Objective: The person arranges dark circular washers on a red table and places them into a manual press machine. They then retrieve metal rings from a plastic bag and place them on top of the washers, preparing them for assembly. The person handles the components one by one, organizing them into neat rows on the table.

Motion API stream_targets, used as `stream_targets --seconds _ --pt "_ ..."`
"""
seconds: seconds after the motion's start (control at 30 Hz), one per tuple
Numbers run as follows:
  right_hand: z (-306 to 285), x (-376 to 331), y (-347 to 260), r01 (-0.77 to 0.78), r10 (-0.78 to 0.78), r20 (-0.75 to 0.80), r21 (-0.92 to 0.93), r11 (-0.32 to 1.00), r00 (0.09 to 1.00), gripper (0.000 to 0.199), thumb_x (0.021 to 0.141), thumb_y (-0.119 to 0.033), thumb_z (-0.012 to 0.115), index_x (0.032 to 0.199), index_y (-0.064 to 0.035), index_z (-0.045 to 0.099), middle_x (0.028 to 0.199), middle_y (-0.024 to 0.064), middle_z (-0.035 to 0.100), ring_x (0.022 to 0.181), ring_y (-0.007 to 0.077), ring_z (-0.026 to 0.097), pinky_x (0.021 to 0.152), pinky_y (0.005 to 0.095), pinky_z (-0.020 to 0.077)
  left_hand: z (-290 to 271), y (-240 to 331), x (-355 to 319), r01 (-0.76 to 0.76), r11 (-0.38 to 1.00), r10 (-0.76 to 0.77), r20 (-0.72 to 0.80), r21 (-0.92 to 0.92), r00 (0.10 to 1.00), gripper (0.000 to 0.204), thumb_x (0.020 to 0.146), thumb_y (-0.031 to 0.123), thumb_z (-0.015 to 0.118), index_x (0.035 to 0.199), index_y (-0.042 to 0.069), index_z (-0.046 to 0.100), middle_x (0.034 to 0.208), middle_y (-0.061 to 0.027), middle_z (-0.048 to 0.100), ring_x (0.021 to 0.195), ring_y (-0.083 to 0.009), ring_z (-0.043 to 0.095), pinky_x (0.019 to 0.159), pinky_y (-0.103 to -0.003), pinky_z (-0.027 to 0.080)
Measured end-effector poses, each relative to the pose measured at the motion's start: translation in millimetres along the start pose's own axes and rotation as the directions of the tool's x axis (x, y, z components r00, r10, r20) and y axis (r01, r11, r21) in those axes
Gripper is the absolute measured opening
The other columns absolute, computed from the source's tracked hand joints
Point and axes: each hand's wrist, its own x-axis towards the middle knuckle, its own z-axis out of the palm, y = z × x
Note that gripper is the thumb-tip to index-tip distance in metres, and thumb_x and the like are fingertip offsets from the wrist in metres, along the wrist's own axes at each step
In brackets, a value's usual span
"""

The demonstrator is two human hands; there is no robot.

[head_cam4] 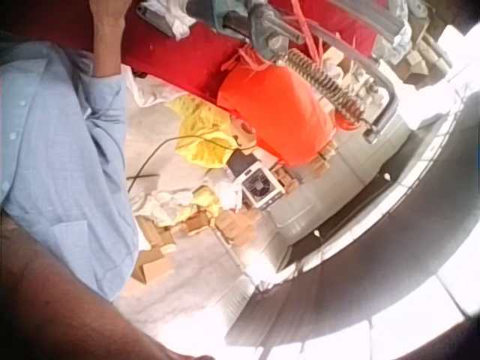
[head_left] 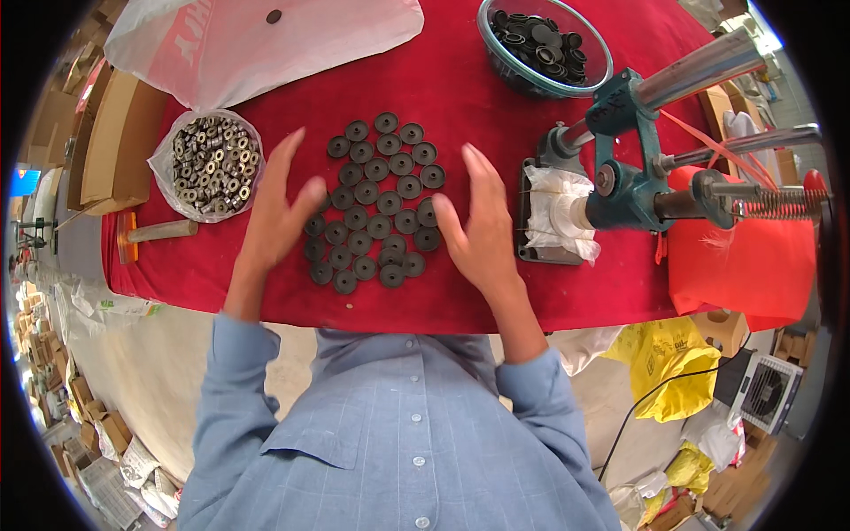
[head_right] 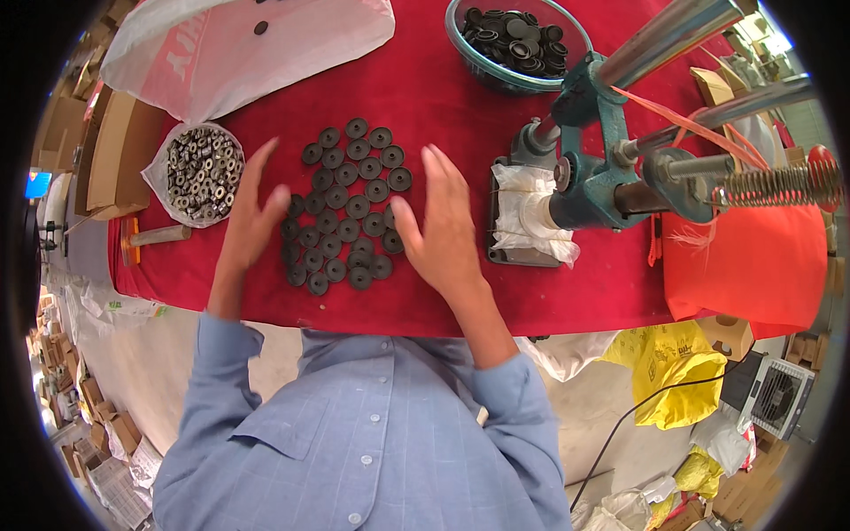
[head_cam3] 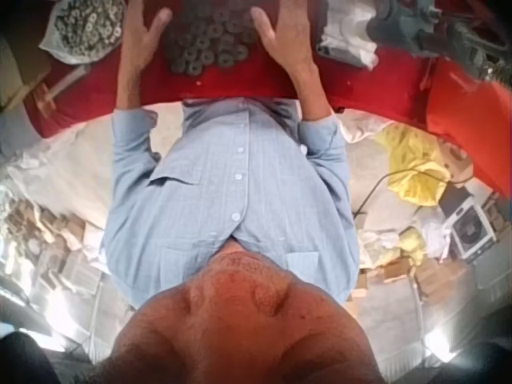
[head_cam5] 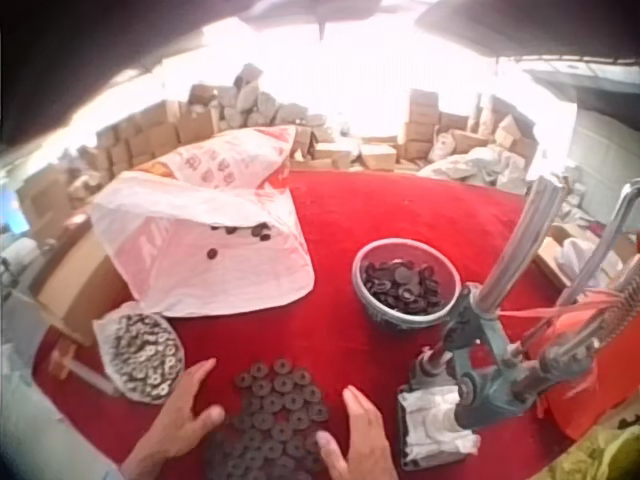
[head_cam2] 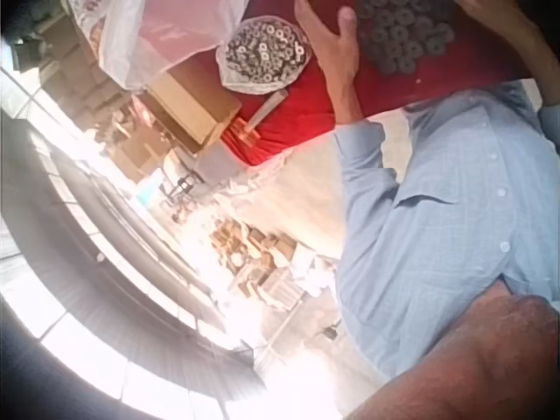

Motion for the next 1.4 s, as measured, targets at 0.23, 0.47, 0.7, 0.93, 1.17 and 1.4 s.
stream_targets --seconds 0.23,0.47,0.7,0.93,1.17,1.4 --pt "-13.9 -76.8 -22.1 0.039 0.095 0.320 -0.387 0.921 0.943 0.126 0.081 -0.059 0.085 0.167 0.0068 0.021 0.174 0.0303 0.019 0.163 0.0456 0.019 0.130 0.0579 0.0185 29.8 18.2 -96.6 -0.064 0.854 -0.029 0.170 0.516 0.985 0.142 0.076 0.078 0.078 0.169 -0.006 0.010 0.177 -0.0274 0.014 0.165 -0.0432 0.014 0.131 -0.058 0.018" --pt "15.6 -51.3 -23.4 0.078 0.081 0.314 -0.463 0.883 0.946 0.123 0.083 -0.067 0.079 0.167 0.0043 0.024 0.175 0.0274 0.021 0.165 0.0412 0.017 0.129 0.0625 0.0146 34.2 2.3 -52.7 -0.158 0.831 0.037 0.229 0.533 0.973 0.143 0.076 0.081 0.074 0.170 -0.004 0.008 0.178 -0.0260 0.012 0.166 -0.0412 0.011 0.133 -0.058 0.013" --pt "2.3 -61.8 -25.9 0.005 0.083 0.230 -0.360 0.933 0.970 0.116 0.082 -0.058 0.084 0.166 0.0016 0.029 0.172 0.0252 0.028 0.160 0.0410 0.027 0.127 0.0610 0.0211 28.8 12.8 -54.1 -0.121 0.881 0.049 0.166 0.457 0.985 0.137 0.075 0.070 0.082 0.171 0.001 0.014 0.178 -0.0251 0.015 0.165 -0.0435 0.014 0.132 -0.058 0.017" --pt "-6.2 -66.7 -30.4 0.109 -0.089 0.102 -0.209 0.972 0.991 0.067 0.080 -0.021 0.089 0.141 -0.0088 0.066 0.131 0.0118 0.062 0.115 0.0310 0.059 0.100 0.0452 0.0451 51.2 38.5 -92.7 -0.275 0.908 0.248 0.124 0.315 0.961 0.074 0.080 0.023 0.090 0.146 0.007 0.062 0.153 -0.0167 0.054 0.138 -0.0383 0.052 0.114 -0.051 0.039" --pt "15.7 -43.4 -33.6 0.255 -0.232 0.125 -0.216 0.943 0.965 0.051 0.080 -0.019 0.086 0.129 -0.0096 0.072 0.122 0.0069 0.064 0.106 0.0262 0.061 0.091 0.0424 0.0446 73.6 42.4 -105.6 -0.333 0.903 0.341 0.018 0.271 0.940 0.048 0.078 0.021 0.090 0.122 0.011 0.074 0.124 -0.0065 0.064 0.111 -0.0283 0.061 0.090 -0.044 0.046" --pt "19.5 -39.1 -26.3 0.262 -0.250 0.092 -0.148 0.954 0.964 0.037 0.079 -0.010 0.084 0.113 -0.0113 0.072 0.114 0.0067 0.067 0.101 0.0272 0.063 0.089 0.0425 0.0460 82.2 54.2 -109.5 -0.342 0.921 0.337 0.057 0.186 0.940 0.034 0.077 0.014 0.089 0.108 0.009 0.075 0.114 -0.0062 0.066 0.098 -0.0262 0.064 0.082 -0.041 0.048"
